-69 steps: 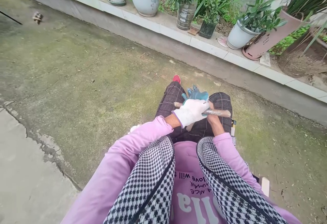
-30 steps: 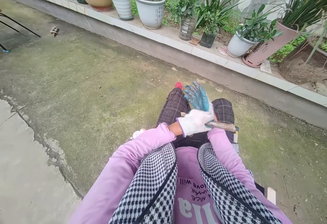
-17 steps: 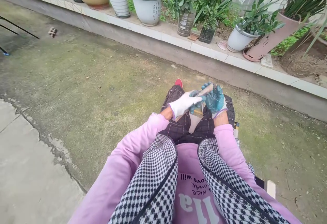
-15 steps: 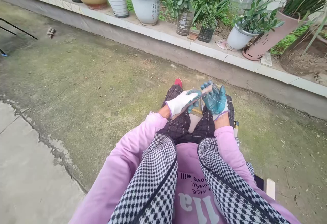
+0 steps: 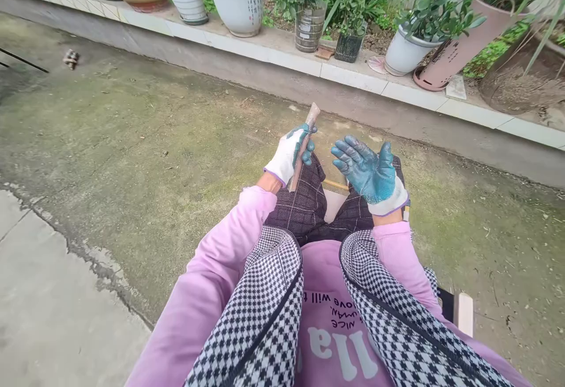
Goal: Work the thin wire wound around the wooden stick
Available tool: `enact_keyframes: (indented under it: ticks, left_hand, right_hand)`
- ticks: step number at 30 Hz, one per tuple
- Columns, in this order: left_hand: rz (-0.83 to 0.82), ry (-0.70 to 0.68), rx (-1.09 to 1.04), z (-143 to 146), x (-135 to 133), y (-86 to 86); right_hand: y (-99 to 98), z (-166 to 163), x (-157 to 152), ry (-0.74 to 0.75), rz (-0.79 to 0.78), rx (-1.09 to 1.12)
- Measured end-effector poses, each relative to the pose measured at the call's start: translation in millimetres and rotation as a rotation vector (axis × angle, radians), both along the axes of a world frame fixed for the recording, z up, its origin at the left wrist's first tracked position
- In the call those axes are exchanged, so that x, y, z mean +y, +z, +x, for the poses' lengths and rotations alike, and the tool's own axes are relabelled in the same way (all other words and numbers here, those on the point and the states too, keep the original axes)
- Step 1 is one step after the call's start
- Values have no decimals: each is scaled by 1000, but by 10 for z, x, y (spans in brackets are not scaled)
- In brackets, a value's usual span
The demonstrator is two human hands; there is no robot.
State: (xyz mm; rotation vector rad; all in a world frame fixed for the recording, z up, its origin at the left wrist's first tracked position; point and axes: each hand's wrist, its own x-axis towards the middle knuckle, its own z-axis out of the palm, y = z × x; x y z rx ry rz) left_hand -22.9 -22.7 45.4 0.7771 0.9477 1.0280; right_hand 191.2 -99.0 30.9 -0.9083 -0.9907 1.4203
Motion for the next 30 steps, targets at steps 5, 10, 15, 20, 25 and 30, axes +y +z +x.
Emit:
enact_keyframes:
  ticks: [5,10,15,20,25,30]
  left_hand:
    - [59,-102,0,79,-145,22]
    - [74,-192,41,82,-212,-21]
    - [55,-295,49,91,-289,-18]
    - [28,-361,-17,89,-305,-51]
    - [-29,-335,-70,53,-178,-85]
    - [-51,-249,-10,106,-156,-14]
  right_hand:
    - [122,-58,-95,40,-11,9]
    - [78,-16,-116,-9,21,-30]
    - [-138,49,162,-223,125,-130]
    - [-314,-109,289,-141,184,-302]
    - [-339,-217,123,-151,-25,-330]
    - [-338,-204,87,-204,70,-461]
